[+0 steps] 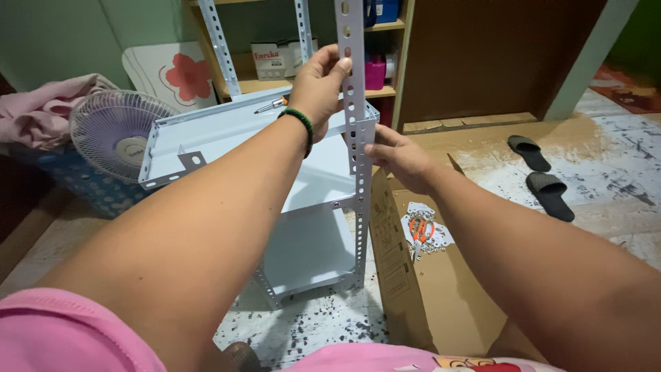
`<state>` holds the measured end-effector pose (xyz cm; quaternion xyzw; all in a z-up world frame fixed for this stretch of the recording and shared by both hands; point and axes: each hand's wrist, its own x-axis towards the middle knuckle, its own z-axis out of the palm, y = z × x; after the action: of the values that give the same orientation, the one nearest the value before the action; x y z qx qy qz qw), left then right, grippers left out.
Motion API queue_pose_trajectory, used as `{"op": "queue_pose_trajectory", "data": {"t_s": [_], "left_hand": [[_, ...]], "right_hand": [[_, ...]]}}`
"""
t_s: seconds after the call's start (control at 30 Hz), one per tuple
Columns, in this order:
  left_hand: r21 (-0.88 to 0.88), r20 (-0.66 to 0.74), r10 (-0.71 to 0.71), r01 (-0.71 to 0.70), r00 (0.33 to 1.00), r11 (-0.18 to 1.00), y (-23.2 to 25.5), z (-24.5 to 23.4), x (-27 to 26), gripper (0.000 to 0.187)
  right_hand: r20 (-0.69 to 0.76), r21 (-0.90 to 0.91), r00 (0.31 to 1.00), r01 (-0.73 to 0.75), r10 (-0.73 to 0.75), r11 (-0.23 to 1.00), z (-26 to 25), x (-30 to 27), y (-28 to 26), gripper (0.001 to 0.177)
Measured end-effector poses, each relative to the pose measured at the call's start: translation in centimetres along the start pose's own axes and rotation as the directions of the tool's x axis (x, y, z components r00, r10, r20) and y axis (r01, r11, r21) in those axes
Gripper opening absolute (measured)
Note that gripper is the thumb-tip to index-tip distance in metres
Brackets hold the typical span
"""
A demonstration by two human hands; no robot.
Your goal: The person assembles a white metal shelving unit by attaching vertical uprights to horizontal shelves using bolts, nuts, and washers. They use a screwdriver to tighten the fasteners and secure the frame.
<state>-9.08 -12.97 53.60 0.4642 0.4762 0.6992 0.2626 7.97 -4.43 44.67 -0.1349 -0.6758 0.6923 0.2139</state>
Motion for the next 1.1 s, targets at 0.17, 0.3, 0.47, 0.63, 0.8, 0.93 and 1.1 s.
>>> {"op": "queue_pose_trajectory", "data": {"t_s": [0.17,0.3,0.47,0.63,0.8,0.93,1.1], "left_hand": [[-0.035,0.017,-0.039,0.039,0.999,0.999,0.0,0.9,0.2,0.017],[-0.050,0.028,-0.073,0.074,0.997,0.996,0.0,1.4,-0.1,0.021],[-0.078,0.021,-0.068,0.070,0.997,0.994,-0.3,1.9,-0.3,0.028],[-0.183,0.059,-0.135,0.144,0.989,0.973,-1.9,1.3,-0.3,0.037],[-0.167,0.105,-0.101,0.118,0.989,0.979,-4.9,-0.5,-1.9,0.039],[-0.025,0.041,-0.223,0.224,0.974,0.974,-7.5,-2.3,-5.0,0.036],[0.169,-0.012,-0.158,0.158,0.987,0.973,-7.9,-1.6,-5.4,0.030]], "right_hand": [[-0.088,-0.121,0.994,-0.073,0.063,0.990,-0.2,0.4,-0.3,0.050],[0.003,-0.017,0.999,0.041,-0.041,0.999,-0.5,0.5,0.4,0.049],[-0.010,-0.043,0.994,0.111,-0.111,0.993,-0.2,0.5,1.1,0.042],[-0.055,-0.106,0.997,0.045,-0.051,0.993,0.5,0.4,1.0,0.044],[-0.029,-0.140,0.993,0.110,-0.115,0.984,0.2,0.5,1.4,0.045],[-0.011,-0.128,0.993,0.112,-0.114,0.985,-0.2,0.8,1.6,0.044],[-0.020,-0.101,0.995,0.091,-0.093,0.991,0.0,0.6,1.8,0.046]]}}
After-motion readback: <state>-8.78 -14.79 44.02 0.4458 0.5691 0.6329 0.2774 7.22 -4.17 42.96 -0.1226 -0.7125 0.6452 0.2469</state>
